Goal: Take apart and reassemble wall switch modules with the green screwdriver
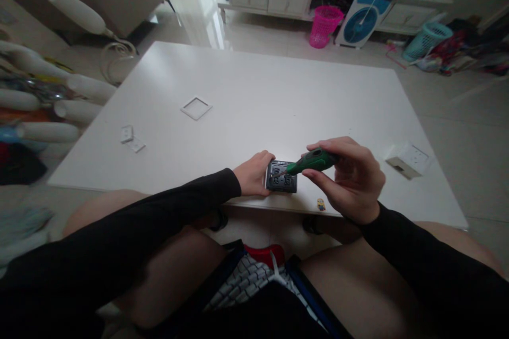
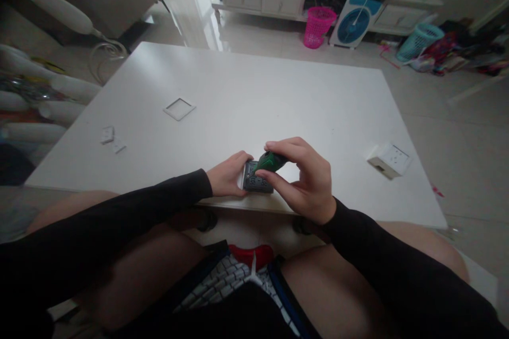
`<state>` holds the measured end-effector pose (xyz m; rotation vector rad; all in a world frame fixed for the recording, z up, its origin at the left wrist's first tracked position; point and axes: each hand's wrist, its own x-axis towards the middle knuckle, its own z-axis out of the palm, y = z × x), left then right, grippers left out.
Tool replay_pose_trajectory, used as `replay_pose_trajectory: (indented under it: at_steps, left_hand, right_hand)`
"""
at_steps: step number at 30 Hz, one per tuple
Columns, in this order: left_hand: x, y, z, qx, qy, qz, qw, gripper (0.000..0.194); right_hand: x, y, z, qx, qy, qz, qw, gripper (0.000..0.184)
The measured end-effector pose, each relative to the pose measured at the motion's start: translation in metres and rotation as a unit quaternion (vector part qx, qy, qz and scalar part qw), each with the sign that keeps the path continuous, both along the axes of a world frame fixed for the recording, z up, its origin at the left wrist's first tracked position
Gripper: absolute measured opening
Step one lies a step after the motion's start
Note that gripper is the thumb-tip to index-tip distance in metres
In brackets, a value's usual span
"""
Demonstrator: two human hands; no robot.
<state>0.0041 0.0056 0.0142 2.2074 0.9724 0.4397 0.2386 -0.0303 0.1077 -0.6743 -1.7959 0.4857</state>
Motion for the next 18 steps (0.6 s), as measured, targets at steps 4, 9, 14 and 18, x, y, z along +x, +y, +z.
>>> replay_pose_trajectory:
  at_steps: [4,9,14,18]
  left_hand:
    - [0.0008,-0.0007,0.0017,0.009,-0.004,-0.010,1.000,0.066]
    - [0.0013,-0.0014,0.0046,0.007,-0.005,-0.014,1.000,0.067]
    - [0.0020,-0.0022,0.0081,0.006,0.001,-0.013,1.000,0.066]
    - [0.0024,-0.0025,0.0070,0.010,-0.001,-0.009,1.000,0.066]
  right_hand:
    - [-0.0018,-0.0017,0.0028,0.010,-0.015,0.005,1.000,0.066]
    - [-0.0003,-0.0022,0.0061,0.035,-0.025,-0.017,0.999,0.068]
    - [0.0006,-0.0017,0.0071,0.050,-0.038,-0.023,0.998,0.068]
    - [-0.0001,-0.0024,0.0084,0.053,-0.043,-0.018,0.998,0.068]
